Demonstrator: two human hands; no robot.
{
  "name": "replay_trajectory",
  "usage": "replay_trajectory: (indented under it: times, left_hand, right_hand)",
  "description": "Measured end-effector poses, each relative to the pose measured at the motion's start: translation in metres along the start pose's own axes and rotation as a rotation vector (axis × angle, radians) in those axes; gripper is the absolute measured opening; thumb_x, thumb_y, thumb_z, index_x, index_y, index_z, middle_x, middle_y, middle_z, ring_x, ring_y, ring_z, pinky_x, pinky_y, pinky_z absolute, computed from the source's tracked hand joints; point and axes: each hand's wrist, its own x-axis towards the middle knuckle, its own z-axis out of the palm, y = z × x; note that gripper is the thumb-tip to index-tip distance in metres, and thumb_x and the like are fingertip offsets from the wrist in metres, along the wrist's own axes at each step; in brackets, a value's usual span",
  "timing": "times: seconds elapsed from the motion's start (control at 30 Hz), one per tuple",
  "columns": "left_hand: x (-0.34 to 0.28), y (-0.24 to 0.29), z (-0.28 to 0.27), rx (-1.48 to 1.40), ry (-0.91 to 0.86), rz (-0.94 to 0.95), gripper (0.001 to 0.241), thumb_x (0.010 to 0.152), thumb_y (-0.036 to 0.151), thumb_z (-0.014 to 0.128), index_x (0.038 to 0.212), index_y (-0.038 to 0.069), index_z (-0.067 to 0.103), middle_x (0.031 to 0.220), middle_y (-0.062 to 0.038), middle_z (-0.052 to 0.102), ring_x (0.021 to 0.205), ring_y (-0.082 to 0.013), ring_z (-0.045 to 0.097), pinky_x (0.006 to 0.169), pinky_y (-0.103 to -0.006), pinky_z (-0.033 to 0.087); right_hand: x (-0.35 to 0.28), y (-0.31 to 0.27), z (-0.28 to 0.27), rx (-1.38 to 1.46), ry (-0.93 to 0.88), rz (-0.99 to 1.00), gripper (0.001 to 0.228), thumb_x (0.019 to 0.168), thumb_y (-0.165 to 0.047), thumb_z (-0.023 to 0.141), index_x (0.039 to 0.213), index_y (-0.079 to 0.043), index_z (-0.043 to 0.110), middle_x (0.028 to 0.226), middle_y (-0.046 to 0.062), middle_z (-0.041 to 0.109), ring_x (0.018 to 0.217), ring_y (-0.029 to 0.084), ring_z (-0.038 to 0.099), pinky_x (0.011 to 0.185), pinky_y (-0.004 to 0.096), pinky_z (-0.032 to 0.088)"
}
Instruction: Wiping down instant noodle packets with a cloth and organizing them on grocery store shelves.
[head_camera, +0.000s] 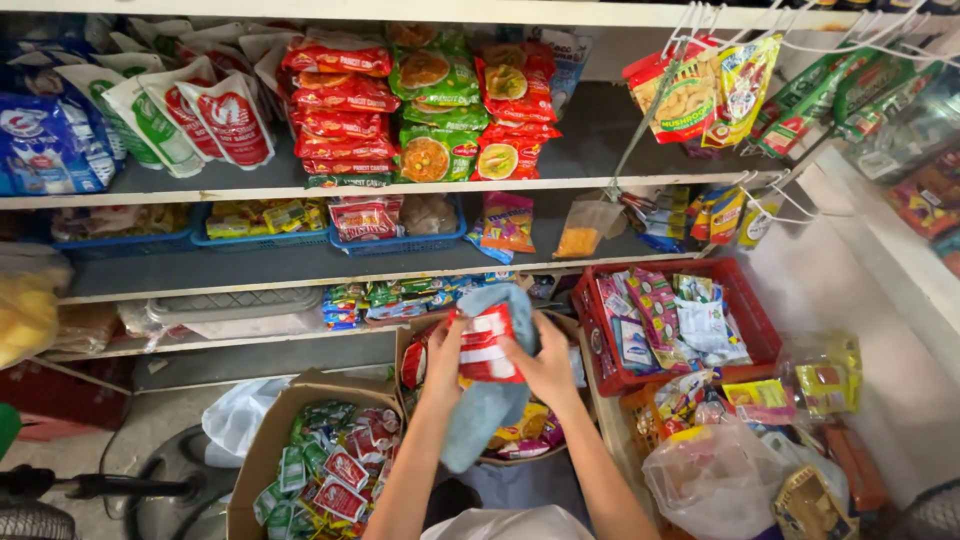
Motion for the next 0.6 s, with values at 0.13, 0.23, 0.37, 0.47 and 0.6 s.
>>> replay_trajectory:
  times: [0.13, 0.23, 0.37, 0.47, 0.6]
  left_hand:
    - [-0.023, 0.03, -0.01, -0.206, -0.206, -0.273, 0.042, 0.096, 0.022, 0.071, 0.13, -0.001, 0.06, 0.114, -0.013, 0.071, 0.1, -0.0238, 0.07, 0.084, -0.0398, 0.059]
    - [-0.022, 0.025, -0.013, -0.263, -0.29, -0.331, 0.041, 0.086, 0.015, 0.072, 0.125, 0.008, 0.06, 0.11, -0.01, 0.073, 0.097, -0.0232, 0.073, 0.083, -0.0429, 0.063]
    - [-0.027, 0.013, -0.015, -0.396, -0.295, -0.379, 0.041, 0.092, 0.015, 0.071, 0.129, 0.001, 0.061, 0.117, -0.013, 0.072, 0.104, -0.026, 0.072, 0.089, -0.0431, 0.061]
    - [-0.03, 0.034, -0.006, -0.452, -0.243, -0.398, 0.043, 0.093, 0.018, 0.067, 0.132, 0.002, 0.059, 0.12, -0.015, 0.072, 0.107, -0.029, 0.072, 0.093, -0.0475, 0.06]
    - [-0.071, 0.102, 0.043, -0.521, -0.284, -0.459, 0.049, 0.088, 0.042, 0.053, 0.128, 0.015, 0.061, 0.117, -0.011, 0.074, 0.103, -0.0347, 0.073, 0.081, -0.0641, 0.058]
  right_hand:
    - [0.003, 0.02, -0.006, 0.114, 0.124, 0.192, 0.036, 0.082, -0.021, 0.082, 0.108, 0.002, 0.071, 0.094, 0.008, 0.078, 0.084, 0.012, 0.069, 0.078, 0.03, 0.056]
    - [0.013, 0.031, -0.005, 0.028, 0.225, 0.163, 0.035, 0.081, -0.021, 0.086, 0.1, 0.004, 0.07, 0.084, 0.007, 0.073, 0.078, 0.011, 0.062, 0.071, 0.03, 0.054]
    - [0.015, 0.029, -0.018, 0.01, 0.239, 0.252, 0.033, 0.086, -0.027, 0.082, 0.1, 0.0, 0.073, 0.084, 0.004, 0.072, 0.076, 0.009, 0.059, 0.068, 0.029, 0.05]
    - [0.027, 0.032, -0.035, 0.089, 0.33, 0.24, 0.031, 0.091, -0.031, 0.076, 0.102, -0.003, 0.073, 0.087, 0.001, 0.071, 0.077, 0.008, 0.061, 0.069, 0.026, 0.049]
    - [0.033, 0.059, -0.03, 0.279, 0.322, 0.273, 0.043, 0.111, -0.041, 0.051, 0.093, -0.004, 0.065, 0.078, -0.004, 0.056, 0.072, 0.011, 0.051, 0.061, 0.028, 0.043]
